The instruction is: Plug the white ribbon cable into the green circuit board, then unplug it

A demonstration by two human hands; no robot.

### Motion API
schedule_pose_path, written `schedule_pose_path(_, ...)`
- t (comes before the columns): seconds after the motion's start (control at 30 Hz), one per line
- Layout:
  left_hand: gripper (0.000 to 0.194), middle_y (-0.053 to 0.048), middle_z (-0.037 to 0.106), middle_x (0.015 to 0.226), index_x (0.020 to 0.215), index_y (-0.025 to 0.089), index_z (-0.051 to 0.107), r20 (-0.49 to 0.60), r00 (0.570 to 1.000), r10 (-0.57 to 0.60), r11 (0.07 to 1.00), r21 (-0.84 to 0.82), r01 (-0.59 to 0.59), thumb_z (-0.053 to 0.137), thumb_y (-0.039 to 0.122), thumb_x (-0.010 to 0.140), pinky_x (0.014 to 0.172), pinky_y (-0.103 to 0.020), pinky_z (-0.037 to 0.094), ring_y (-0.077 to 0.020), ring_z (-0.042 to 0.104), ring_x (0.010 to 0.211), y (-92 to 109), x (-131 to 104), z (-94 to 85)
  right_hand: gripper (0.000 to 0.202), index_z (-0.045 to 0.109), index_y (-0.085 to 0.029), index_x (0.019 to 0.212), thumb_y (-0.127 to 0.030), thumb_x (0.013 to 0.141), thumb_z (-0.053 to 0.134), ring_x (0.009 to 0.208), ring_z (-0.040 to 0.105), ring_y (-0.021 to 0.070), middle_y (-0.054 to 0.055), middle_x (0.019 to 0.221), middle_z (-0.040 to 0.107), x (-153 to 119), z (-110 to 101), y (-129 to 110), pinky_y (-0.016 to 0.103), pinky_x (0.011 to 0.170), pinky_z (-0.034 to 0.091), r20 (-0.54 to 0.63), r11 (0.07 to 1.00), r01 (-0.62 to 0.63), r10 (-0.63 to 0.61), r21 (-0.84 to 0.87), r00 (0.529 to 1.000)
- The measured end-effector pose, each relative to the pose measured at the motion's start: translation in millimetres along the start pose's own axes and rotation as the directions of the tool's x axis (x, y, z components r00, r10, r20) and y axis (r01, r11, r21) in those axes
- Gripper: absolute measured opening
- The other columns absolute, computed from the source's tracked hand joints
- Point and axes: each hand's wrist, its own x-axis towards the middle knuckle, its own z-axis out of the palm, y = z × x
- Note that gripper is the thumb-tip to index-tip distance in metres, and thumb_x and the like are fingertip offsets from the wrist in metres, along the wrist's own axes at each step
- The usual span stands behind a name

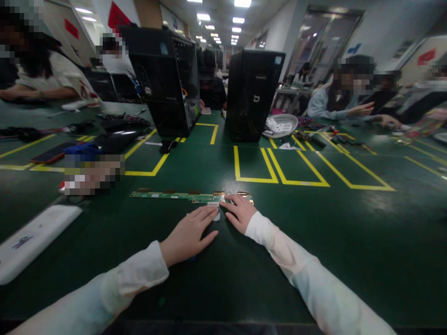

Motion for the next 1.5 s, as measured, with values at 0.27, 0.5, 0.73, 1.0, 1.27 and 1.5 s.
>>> schedule_pose_path(0.27, 0.053, -0.012, 0.055, 0.140, 0.135, 0.014, 0.051, -0.072, 0.997, 0.000, 1.000, 0.000, 0.000, 0.042, 0.047, 0.094, 0.111, -0.046, 0.038, -0.0256, 0.048, 0.131, 2, 6, 2.4, 0.046, 0.058, -0.017, 0.131, -0.038, 0.099, 0.032, 0.118, 0.050, 0.0278, 0.016, 0.130, 0.053, 1, 3, 1, 0.049, 0.099, 0.043, -0.023, 0.999, 0.020, -0.020, -0.034, 1.000)
schedule_pose_path(0.5, 0.047, -0.009, 0.053, 0.143, 0.139, 0.017, 0.047, -0.145, 0.989, 0.017, 1.000, 0.015, -0.015, 0.042, 0.036, 0.096, 0.113, -0.045, 0.038, -0.0220, 0.045, 0.135, -9, 4, -7.1, 0.046, 0.058, -0.018, 0.132, -0.040, 0.099, 0.034, 0.118, 0.050, 0.0277, 0.016, 0.131, 0.054, 0, 12, 7, 0.049, 0.099, 0.045, -0.041, 0.998, 0.025, -0.028, -0.056, 0.999)
schedule_pose_path(0.73, 0.047, -0.007, 0.050, 0.146, 0.133, 0.020, 0.056, -0.137, 0.982, -0.130, 0.988, 0.069, 0.141, 0.038, 0.043, 0.097, 0.115, -0.051, 0.034, -0.0255, 0.040, 0.139, -23, -35, -30.0, 0.047, 0.054, -0.016, 0.135, -0.039, 0.100, 0.036, 0.124, 0.048, 0.0278, 0.017, 0.135, 0.051, 1, -1, 2, 0.048, 0.105, 0.041, 0.027, 0.998, 0.028, -0.027, -0.049, 0.999)
schedule_pose_path(1.0, 0.051, -0.008, 0.051, 0.145, 0.133, 0.024, 0.057, -0.214, 0.924, -0.316, 0.932, 0.115, 0.345, 0.038, 0.051, 0.093, 0.110, -0.053, 0.040, -0.0289, 0.048, 0.133, -59, -124, -16.4, 0.047, 0.053, -0.016, 0.136, -0.040, 0.100, 0.037, 0.126, 0.047, 0.0278, 0.018, 0.137, 0.050, 2, -4, 0, 0.049, 0.104, 0.042, 0.058, 0.999, 0.008, -0.005, -0.048, 0.998)
schedule_pose_path(1.27, 0.050, -0.010, 0.056, 0.140, 0.132, 0.022, 0.057, -0.304, 0.897, -0.321, 0.909, 0.166, 0.381, 0.038, 0.047, 0.093, 0.110, -0.053, 0.039, -0.0293, 0.051, 0.130, -75, -130, -7.7, 0.046, 0.053, -0.016, 0.137, -0.039, 0.099, 0.038, 0.127, 0.045, 0.0278, 0.018, 0.137, 0.049, 0, -5, -2, 0.050, 0.105, 0.041, 0.055, 0.998, 0.001, 0.002, -0.057, 0.999)
schedule_pose_path(1.5, 0.053, -0.012, 0.057, 0.138, 0.132, 0.019, 0.057, -0.305, 0.888, -0.344, 0.898, 0.168, 0.406, 0.037, 0.049, 0.093, 0.108, -0.053, 0.040, -0.0306, 0.052, 0.128, -71, -118, -8.8, 0.041, 0.058, -0.017, 0.131, -0.035, 0.098, 0.040, 0.131, 0.040, 0.0272, 0.018, 0.139, 0.045, 10, -8, -16, 0.048, 0.107, 0.039, -0.054, 0.994, 0.109, -0.107, 0.025, 0.993)
